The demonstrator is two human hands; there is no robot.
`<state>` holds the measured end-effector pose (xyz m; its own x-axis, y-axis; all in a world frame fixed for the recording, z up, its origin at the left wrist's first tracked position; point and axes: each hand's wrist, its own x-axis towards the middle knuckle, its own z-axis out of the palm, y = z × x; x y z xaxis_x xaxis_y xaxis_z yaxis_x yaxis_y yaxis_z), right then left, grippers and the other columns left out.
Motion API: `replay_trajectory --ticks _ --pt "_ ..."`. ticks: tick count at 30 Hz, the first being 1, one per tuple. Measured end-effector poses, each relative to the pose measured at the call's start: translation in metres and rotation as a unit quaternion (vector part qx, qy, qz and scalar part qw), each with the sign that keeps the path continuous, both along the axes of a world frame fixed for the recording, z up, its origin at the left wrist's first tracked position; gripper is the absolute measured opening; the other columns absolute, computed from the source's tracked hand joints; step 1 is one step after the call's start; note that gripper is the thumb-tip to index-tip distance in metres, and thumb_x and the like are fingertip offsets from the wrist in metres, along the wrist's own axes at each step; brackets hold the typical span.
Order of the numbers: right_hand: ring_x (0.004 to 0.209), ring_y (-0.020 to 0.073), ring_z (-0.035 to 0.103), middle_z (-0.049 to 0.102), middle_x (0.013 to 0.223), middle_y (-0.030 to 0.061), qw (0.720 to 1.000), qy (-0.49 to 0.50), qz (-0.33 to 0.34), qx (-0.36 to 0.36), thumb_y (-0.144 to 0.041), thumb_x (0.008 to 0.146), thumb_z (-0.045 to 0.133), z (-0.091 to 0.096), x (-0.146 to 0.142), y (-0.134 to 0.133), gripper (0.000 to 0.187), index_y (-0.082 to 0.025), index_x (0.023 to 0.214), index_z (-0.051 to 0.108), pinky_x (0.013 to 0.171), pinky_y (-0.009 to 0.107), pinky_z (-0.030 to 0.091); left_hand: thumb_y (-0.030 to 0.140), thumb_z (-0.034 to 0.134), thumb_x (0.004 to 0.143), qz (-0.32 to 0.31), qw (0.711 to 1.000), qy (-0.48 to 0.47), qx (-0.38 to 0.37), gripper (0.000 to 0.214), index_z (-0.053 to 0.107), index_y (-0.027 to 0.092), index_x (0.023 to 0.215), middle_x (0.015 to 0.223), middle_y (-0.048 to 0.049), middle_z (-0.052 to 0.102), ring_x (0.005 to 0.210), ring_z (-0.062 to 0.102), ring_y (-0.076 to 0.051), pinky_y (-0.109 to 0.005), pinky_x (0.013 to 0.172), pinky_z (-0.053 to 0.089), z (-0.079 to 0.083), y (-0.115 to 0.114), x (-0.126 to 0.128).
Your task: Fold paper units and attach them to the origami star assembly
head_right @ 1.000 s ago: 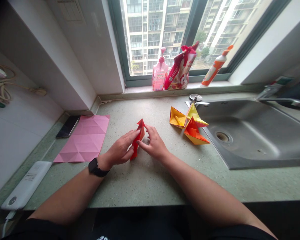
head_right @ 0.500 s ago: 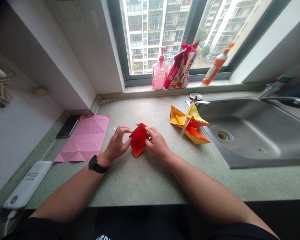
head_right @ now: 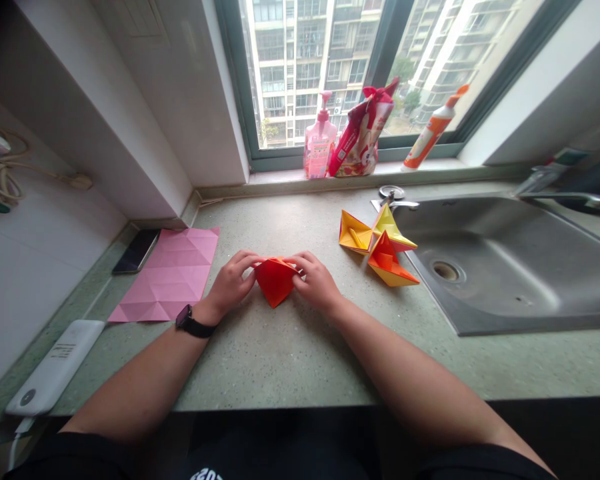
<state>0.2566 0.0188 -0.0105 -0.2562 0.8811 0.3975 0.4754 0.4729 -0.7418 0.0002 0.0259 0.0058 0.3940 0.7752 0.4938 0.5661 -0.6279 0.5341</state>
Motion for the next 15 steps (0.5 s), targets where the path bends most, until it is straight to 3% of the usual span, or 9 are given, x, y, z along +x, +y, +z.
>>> replay_trajectory --ticks 6,15 --pt "0.106 0.0241 0.073 0.074 0.116 0.0084 0.998 -0.048 0.004 0.033 -0.007 0.088 0.061 -0.004 0.004 0.003 0.043 -0.026 0.121 0.082 0.096 0.040 0.062 0.002 0.055 0.098 -0.007 0.998 0.065 0.005 0.036 0.075 0.020 0.121 0.122 -0.0086 0.075 0.109 0.072 -0.023 -0.037 0.097 0.060 -0.001 0.001 -0.002" --pt "0.107 0.0252 0.075 0.079 0.122 0.0090 0.984 -0.175 -0.009 0.014 -0.004 0.087 0.064 0.002 0.011 0.002 0.046 -0.025 0.123 0.083 0.094 0.036 0.060 -0.007 0.052 0.086 -0.005 0.991 0.132 -0.003 0.052 0.079 0.022 0.119 0.119 -0.0074 0.076 0.107 0.071 -0.023 -0.036 0.097 0.060 -0.002 0.005 -0.007"
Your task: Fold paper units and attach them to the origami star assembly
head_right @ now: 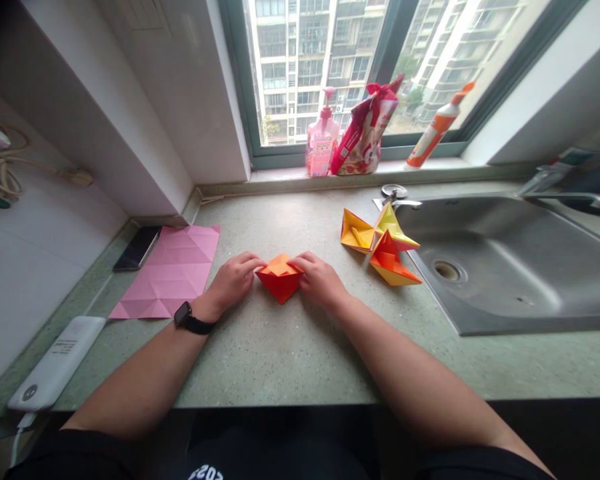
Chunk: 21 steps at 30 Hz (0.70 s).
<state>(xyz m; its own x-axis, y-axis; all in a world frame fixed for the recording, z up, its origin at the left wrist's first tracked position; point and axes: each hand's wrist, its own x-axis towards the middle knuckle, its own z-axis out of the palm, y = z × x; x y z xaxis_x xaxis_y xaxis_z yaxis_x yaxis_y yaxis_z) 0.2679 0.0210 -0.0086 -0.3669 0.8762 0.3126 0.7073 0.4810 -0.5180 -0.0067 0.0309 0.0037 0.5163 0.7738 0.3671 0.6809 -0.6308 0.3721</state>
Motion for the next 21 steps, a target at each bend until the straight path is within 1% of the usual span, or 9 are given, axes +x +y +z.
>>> replay_trajectory --ticks 3,5,8,12,16,19,21 --pt "0.104 0.0254 0.076 0.081 0.123 0.0091 0.999 -0.030 0.007 -0.020 -0.005 0.088 0.064 0.004 0.000 -0.001 0.045 -0.025 0.123 0.084 0.093 0.036 0.059 -0.005 0.055 0.088 -0.010 1.000 0.007 -0.009 0.047 0.081 0.023 0.115 0.118 -0.0069 0.077 0.108 0.072 -0.023 -0.038 0.099 0.060 0.000 0.000 0.000" --pt "0.103 0.0266 0.077 0.082 0.122 0.0095 0.999 -0.042 0.008 -0.027 -0.008 0.091 0.065 0.005 -0.001 -0.002 0.042 -0.026 0.123 0.086 0.093 0.037 0.059 0.000 0.057 0.092 -0.017 1.000 0.000 -0.014 0.040 0.082 0.022 0.113 0.117 -0.0075 0.078 0.108 0.073 -0.024 -0.040 0.100 0.060 0.001 -0.002 0.002" --pt "0.106 0.0287 0.077 0.082 0.121 0.0102 0.998 -0.058 0.009 -0.025 -0.010 0.094 0.063 0.004 -0.004 -0.004 0.041 -0.028 0.123 0.086 0.094 0.039 0.059 0.013 0.058 0.103 -0.021 0.999 -0.034 -0.022 0.028 0.082 0.021 0.116 0.118 -0.0088 0.079 0.111 0.074 -0.026 -0.044 0.105 0.060 0.004 -0.005 0.006" --pt "0.105 0.0277 0.077 0.082 0.121 0.0091 0.998 -0.055 0.009 -0.027 -0.010 0.095 0.063 0.003 -0.006 -0.004 0.041 -0.029 0.124 0.086 0.095 0.038 0.059 0.030 0.057 0.110 -0.045 0.996 -0.062 -0.039 0.030 0.080 0.021 0.126 0.131 -0.0101 0.079 0.124 0.072 -0.027 -0.049 0.115 0.057 0.004 -0.008 0.011" --pt "0.106 0.0271 0.077 0.082 0.123 0.0089 0.998 -0.050 0.010 -0.032 -0.010 0.095 0.063 0.001 -0.006 -0.003 0.042 -0.028 0.126 0.085 0.097 0.039 0.059 0.032 0.058 0.110 -0.060 0.997 -0.031 -0.045 0.034 0.078 0.021 0.135 0.141 -0.0110 0.076 0.134 0.069 -0.029 -0.052 0.120 0.053 -0.001 -0.007 0.010" --pt "0.113 0.0292 0.075 0.080 0.127 0.0126 0.999 -0.037 0.016 -0.011 -0.012 0.097 0.062 -0.004 -0.002 0.000 0.042 -0.024 0.133 0.082 0.100 0.042 0.059 0.029 0.062 0.107 -0.060 0.997 0.006 -0.041 0.037 0.076 0.023 0.140 0.145 -0.0110 0.074 0.137 0.067 -0.030 -0.055 0.122 0.050 -0.005 -0.005 0.008" --pt "0.116 0.0302 0.074 0.078 0.129 0.0140 1.000 -0.021 0.012 0.003 -0.011 0.095 0.061 -0.006 0.003 0.003 0.046 -0.023 0.136 0.080 0.104 0.045 0.059 0.028 0.062 0.106 -0.059 0.997 0.039 -0.039 0.038 0.075 0.024 0.142 0.148 -0.0113 0.073 0.138 0.065 -0.031 -0.056 0.123 0.049 -0.005 -0.004 0.008"
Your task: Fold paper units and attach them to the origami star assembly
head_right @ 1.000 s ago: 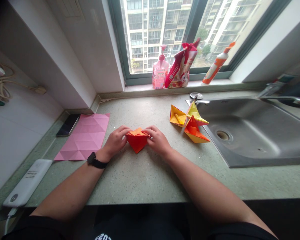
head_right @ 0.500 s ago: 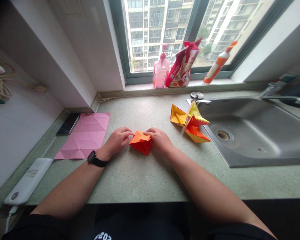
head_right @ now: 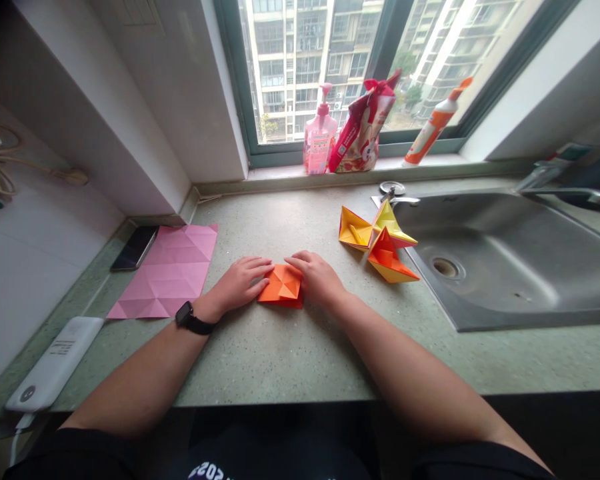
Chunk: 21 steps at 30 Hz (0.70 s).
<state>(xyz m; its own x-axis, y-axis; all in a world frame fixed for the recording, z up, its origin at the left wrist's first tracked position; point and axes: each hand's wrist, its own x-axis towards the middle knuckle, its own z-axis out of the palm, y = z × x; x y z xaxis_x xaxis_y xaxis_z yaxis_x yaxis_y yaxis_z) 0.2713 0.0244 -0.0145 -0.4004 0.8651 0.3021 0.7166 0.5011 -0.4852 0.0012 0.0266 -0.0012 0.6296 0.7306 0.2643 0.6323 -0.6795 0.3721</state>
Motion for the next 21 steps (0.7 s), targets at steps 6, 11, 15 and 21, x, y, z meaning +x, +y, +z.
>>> replay_trajectory --ticks 6,11,15,21 --pt "0.117 0.0294 0.072 0.079 0.125 0.0097 0.995 0.060 -0.066 0.036 -0.007 0.093 0.055 0.015 0.016 0.005 0.053 -0.027 0.135 0.079 0.108 0.048 0.059 0.036 0.057 0.110 0.009 0.996 0.088 -0.001 0.044 0.068 0.023 0.150 0.162 -0.0125 0.062 0.150 0.055 -0.037 -0.062 0.127 0.041 0.004 -0.008 0.005" --pt "0.113 0.0295 0.072 0.079 0.120 0.0103 0.996 0.059 0.006 0.073 -0.029 0.105 0.063 0.032 0.009 -0.008 0.024 -0.028 0.118 0.083 0.105 0.049 0.058 0.048 0.055 0.111 0.048 0.992 0.119 -0.006 0.056 0.057 0.023 0.160 0.170 -0.0146 0.053 0.159 0.044 -0.042 -0.070 0.131 0.031 -0.001 -0.017 0.010" --pt "0.119 0.0318 0.070 0.077 0.130 0.0117 0.995 -0.002 0.071 0.070 -0.032 0.099 0.075 0.030 0.006 -0.013 0.021 -0.029 0.118 0.084 0.106 0.054 0.057 0.046 0.053 0.112 0.085 0.988 0.126 -0.002 0.057 0.053 0.021 0.163 0.173 -0.0176 0.048 0.162 0.039 -0.044 -0.072 0.132 0.028 -0.005 -0.018 0.012" --pt "0.127 0.0344 0.069 0.074 0.141 0.0110 0.994 -0.084 0.066 0.014 -0.027 0.089 0.086 0.017 0.011 -0.006 0.029 -0.031 0.117 0.085 0.110 0.058 0.056 0.032 0.044 0.115 0.010 0.993 0.119 0.007 0.050 0.052 0.017 0.163 0.175 -0.0153 0.046 0.168 0.033 -0.034 -0.060 0.136 0.030 -0.008 -0.013 0.014"
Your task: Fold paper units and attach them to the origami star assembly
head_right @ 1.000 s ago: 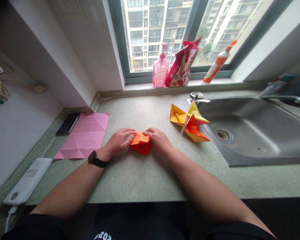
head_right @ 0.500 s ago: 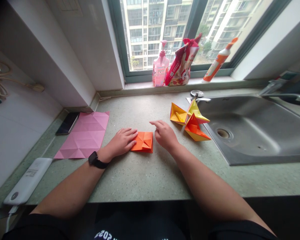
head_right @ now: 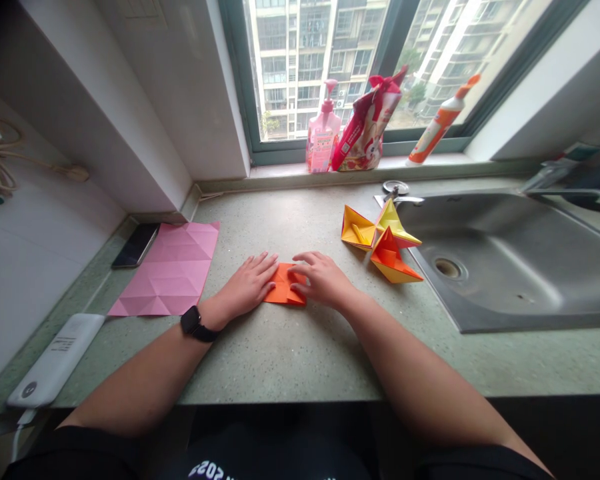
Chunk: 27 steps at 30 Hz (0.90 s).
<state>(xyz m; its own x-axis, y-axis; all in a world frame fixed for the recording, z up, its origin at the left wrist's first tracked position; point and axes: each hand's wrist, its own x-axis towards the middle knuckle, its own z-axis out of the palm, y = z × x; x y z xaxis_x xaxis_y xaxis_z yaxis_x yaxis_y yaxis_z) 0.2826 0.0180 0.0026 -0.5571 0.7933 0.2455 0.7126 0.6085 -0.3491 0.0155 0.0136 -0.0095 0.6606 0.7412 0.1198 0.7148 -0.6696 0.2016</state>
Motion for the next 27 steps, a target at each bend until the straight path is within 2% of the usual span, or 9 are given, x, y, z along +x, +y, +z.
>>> replay_trajectory --ticks 3,7,12,16,22,27 --pt "0.129 0.0355 0.069 0.075 0.142 0.0111 1.000 -0.017 -0.014 -0.014 -0.028 0.086 0.088 -0.003 0.002 0.003 0.036 -0.031 0.123 0.084 0.111 0.058 0.056 0.024 0.039 0.115 -0.040 0.999 -0.011 -0.020 0.050 0.050 0.020 0.164 0.173 -0.0126 0.050 0.165 0.040 -0.029 -0.053 0.136 0.034 -0.003 0.002 0.002" --pt "0.132 0.0373 0.069 0.074 0.144 0.0122 0.999 -0.029 -0.022 -0.022 -0.029 0.086 0.088 -0.004 0.005 0.003 0.038 -0.030 0.123 0.085 0.112 0.059 0.057 0.022 0.043 0.114 -0.075 0.996 -0.033 -0.045 0.052 0.049 0.020 0.165 0.172 -0.0122 0.050 0.164 0.042 -0.027 -0.049 0.135 0.037 -0.002 0.001 0.002" --pt "0.133 0.0373 0.069 0.075 0.144 0.0119 0.999 -0.018 -0.012 -0.029 -0.026 0.083 0.090 -0.004 0.007 0.003 0.041 -0.030 0.124 0.084 0.113 0.059 0.057 0.043 0.061 0.110 -0.113 0.991 -0.037 -0.054 0.064 0.045 0.021 0.169 0.174 -0.0155 0.046 0.166 0.037 -0.033 -0.057 0.138 0.029 0.006 -0.004 -0.001" --pt "0.129 0.0364 0.070 0.076 0.140 0.0131 0.999 -0.023 -0.013 -0.024 -0.028 0.087 0.088 -0.001 0.003 0.003 0.038 -0.027 0.125 0.083 0.112 0.057 0.057 0.037 0.058 0.112 -0.091 0.995 -0.012 -0.040 0.053 0.053 0.024 0.163 0.174 -0.0141 0.048 0.166 0.037 -0.034 -0.063 0.137 0.024 0.009 -0.003 -0.003" --pt "0.125 0.0351 0.071 0.078 0.133 0.0138 1.000 -0.008 -0.012 -0.016 -0.032 0.095 0.083 -0.001 -0.007 0.002 0.020 -0.027 0.114 0.085 0.111 0.057 0.056 0.025 0.048 0.115 0.004 1.000 -0.003 -0.007 0.044 0.061 0.030 0.157 0.169 -0.0092 0.056 0.163 0.042 -0.034 -0.071 0.134 0.024 0.006 0.006 -0.010" --pt "0.124 0.0342 0.072 0.077 0.134 0.0136 1.000 -0.004 -0.008 -0.011 -0.031 0.094 0.083 -0.004 -0.009 0.001 0.018 -0.027 0.112 0.085 0.110 0.057 0.057 0.012 0.046 0.109 0.021 0.999 -0.029 -0.025 0.052 0.066 0.031 0.153 0.164 -0.0069 0.061 0.159 0.049 -0.030 -0.063 0.132 0.034 0.007 0.012 -0.012"
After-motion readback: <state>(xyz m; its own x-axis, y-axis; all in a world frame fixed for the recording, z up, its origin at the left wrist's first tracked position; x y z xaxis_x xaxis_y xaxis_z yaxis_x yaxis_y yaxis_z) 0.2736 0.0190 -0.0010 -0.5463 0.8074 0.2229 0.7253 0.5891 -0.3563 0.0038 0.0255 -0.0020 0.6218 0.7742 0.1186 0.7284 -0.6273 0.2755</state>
